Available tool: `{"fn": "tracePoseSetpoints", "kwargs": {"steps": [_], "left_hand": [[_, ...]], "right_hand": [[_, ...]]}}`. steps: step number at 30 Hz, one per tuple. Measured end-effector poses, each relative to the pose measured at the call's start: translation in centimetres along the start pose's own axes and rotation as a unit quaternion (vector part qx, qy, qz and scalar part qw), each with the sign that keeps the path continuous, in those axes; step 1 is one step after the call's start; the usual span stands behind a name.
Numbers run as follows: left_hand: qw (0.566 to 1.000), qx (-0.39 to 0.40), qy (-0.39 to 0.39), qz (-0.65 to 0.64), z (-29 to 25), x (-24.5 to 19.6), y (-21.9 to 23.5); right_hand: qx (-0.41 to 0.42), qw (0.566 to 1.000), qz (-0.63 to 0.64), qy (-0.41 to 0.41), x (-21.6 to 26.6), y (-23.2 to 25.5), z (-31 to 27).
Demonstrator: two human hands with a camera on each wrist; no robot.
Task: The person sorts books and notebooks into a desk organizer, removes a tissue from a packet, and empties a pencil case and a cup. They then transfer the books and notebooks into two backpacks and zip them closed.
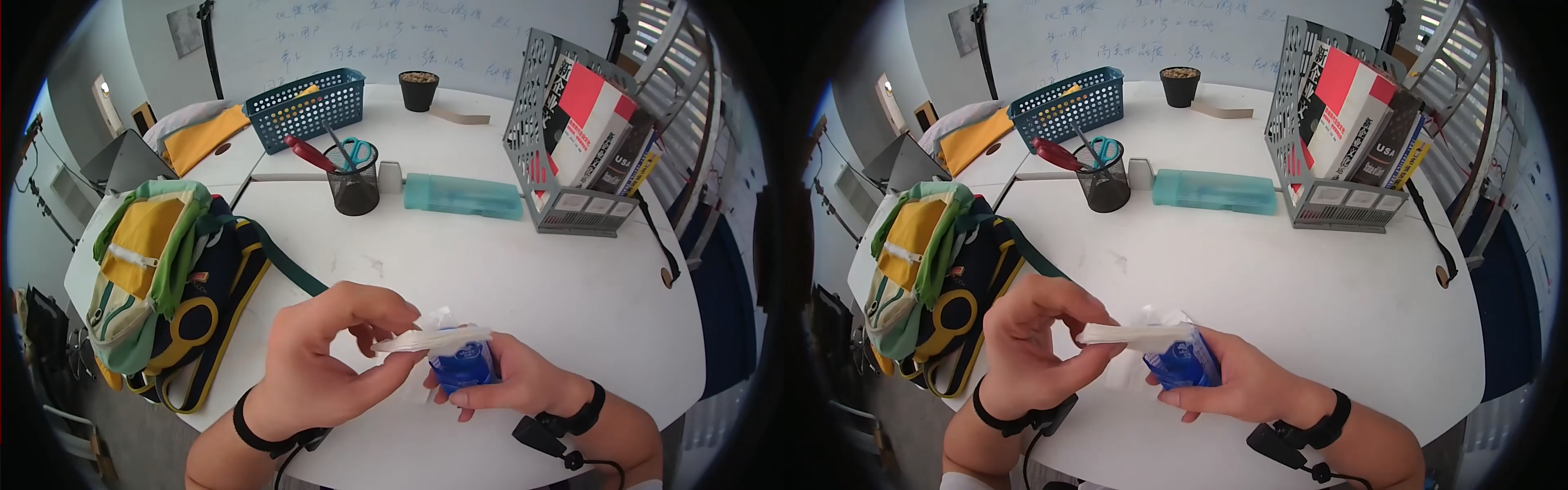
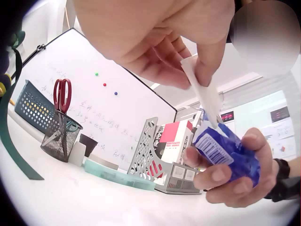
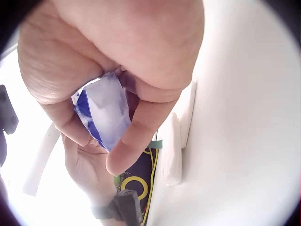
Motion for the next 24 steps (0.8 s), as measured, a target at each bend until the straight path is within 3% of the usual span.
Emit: {"fn": "tracePoseSetpoints", "kwargs": {"steps": [7,10,12,16,18,21,24], "left_hand": [[0.996,0.072,0.059,0.014,0.1,0.8,-0.7],[0.994,0.091,0.025,0.048,0.3,0.2,-1.0],[0.992,0.104,0.006,0.077,0.3,0.1,-1.1],[0.988,0.094,-0.014,0.119,0.4,0.0,-1.1],[0.989,0.086,-0.005,0.12,0.4,0.1,-0.9],[0.984,0.094,0.001,0.151,0.4,-0.1,-1.3],[0.982,0.104,0.036,0.153,0.5,0.2,-1.5]], "right_hand": [[-0.056,0.997,0.019,0.058,-0.7,-0.6,-0.5],[-0.055,0.991,-0.031,0.116,-0.8,-0.3,-0.6],[-0.088,0.968,-0.137,0.19,0.1,-0.3,-0.9],[-0.083,0.969,-0.148,0.181,0.5,-0.4,-1.0],[-0.103,0.985,-0.076,0.111,-0.7,0.1,-0.9],[-0.104,0.971,-0.119,0.181,-0.6,0.3,-0.7],[-0.106,0.976,-0.078,0.176,-0.6,0.1,-0.8]]}}
Point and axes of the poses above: each hand's wrist, its own z-axis towards the middle knuckle, its own y-axis out of the back of the hand, x = y × z, the point moved 8 cm from there along z, towards the middle knuckle, and after that the axes turned 11 degrees about y, right-handed, at the moved point
